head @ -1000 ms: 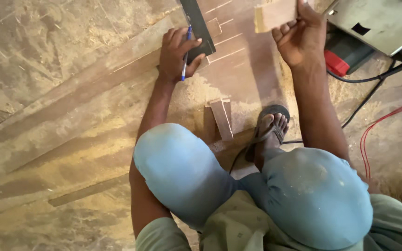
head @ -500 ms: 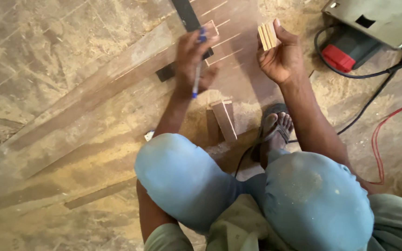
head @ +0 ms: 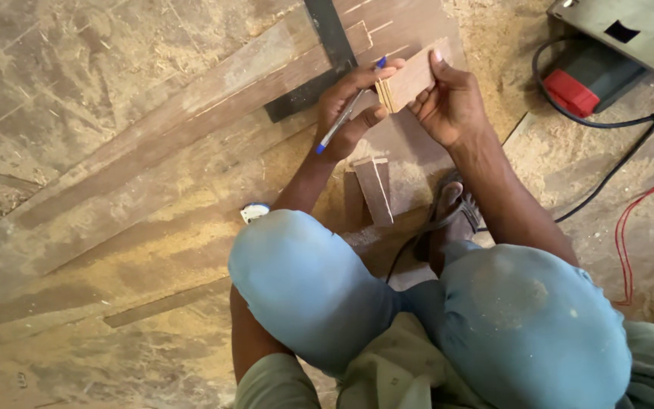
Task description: The person measures and marks wooden pieces using a tape measure, a square tool, and a pen while working on the floor, while another person assists by holding the wood and cutting it with a circular saw.
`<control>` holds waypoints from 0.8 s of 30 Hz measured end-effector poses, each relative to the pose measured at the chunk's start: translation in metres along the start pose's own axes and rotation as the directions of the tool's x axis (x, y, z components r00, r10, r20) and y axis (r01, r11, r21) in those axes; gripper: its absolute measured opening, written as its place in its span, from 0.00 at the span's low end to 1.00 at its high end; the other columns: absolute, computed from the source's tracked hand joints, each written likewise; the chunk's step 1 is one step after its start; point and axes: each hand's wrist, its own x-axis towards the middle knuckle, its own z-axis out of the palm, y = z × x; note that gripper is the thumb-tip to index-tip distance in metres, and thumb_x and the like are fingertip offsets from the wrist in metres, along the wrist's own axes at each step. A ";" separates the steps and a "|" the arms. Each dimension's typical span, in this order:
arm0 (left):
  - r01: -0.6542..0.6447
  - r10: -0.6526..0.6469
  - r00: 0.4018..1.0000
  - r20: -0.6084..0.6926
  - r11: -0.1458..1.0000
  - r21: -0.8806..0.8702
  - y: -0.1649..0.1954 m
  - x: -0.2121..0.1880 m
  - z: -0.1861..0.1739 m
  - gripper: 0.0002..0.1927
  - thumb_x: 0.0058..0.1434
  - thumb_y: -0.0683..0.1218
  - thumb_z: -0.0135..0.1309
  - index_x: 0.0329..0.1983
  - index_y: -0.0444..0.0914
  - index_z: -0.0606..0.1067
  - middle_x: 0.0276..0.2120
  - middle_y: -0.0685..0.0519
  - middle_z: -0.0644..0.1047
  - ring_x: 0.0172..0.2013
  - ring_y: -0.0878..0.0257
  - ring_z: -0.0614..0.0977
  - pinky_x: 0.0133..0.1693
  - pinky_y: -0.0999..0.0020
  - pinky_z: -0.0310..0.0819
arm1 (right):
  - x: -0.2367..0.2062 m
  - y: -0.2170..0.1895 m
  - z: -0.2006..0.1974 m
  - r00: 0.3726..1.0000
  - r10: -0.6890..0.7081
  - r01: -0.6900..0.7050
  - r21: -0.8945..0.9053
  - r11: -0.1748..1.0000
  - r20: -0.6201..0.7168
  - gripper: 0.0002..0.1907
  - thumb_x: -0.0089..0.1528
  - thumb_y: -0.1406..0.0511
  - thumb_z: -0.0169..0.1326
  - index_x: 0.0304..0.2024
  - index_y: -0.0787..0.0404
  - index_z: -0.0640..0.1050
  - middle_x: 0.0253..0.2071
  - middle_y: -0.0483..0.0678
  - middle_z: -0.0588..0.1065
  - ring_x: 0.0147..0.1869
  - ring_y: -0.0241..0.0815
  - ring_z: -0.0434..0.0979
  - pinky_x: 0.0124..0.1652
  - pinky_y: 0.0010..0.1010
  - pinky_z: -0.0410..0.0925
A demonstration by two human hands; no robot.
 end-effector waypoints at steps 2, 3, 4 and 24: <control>0.070 -0.069 0.998 0.009 0.992 -0.101 -0.002 -0.005 -0.003 0.23 0.68 0.48 0.64 0.63 0.37 0.75 0.65 0.45 0.76 0.65 0.55 0.75 0.69 0.59 0.69 | -0.002 0.001 0.001 0.999 -0.019 0.018 -0.057 0.998 -0.029 0.13 0.73 0.61 0.47 0.48 0.68 0.72 0.42 0.54 0.79 0.44 0.42 0.84 0.51 0.31 0.78; 0.101 -0.100 0.995 0.017 0.984 -0.150 -0.003 -0.008 -0.005 0.23 0.68 0.46 0.65 0.63 0.36 0.75 0.65 0.44 0.75 0.66 0.55 0.75 0.69 0.59 0.68 | -0.002 0.002 0.001 0.998 -0.034 0.029 -0.092 0.995 -0.044 0.13 0.73 0.61 0.46 0.48 0.67 0.71 0.41 0.54 0.79 0.43 0.42 0.84 0.51 0.31 0.78; 0.116 -0.114 0.993 0.020 0.979 -0.167 -0.004 -0.010 -0.008 0.21 0.68 0.44 0.63 0.63 0.37 0.75 0.66 0.44 0.75 0.66 0.55 0.75 0.69 0.59 0.68 | -0.003 0.003 0.000 0.997 -0.047 0.040 -0.127 0.991 -0.058 0.13 0.73 0.61 0.45 0.47 0.67 0.71 0.41 0.55 0.79 0.43 0.42 0.84 0.51 0.31 0.78; -0.093 -0.036 0.991 0.129 0.512 0.854 -0.003 -0.048 -0.025 0.37 0.57 0.61 0.68 0.62 0.36 0.72 0.60 0.42 0.75 0.57 0.49 0.79 0.59 0.56 0.73 | -0.022 0.045 -0.046 0.995 -0.098 0.104 -0.416 0.903 0.037 0.08 0.70 0.71 0.53 0.50 0.70 0.75 0.46 0.56 0.78 0.47 0.45 0.82 0.49 0.37 0.79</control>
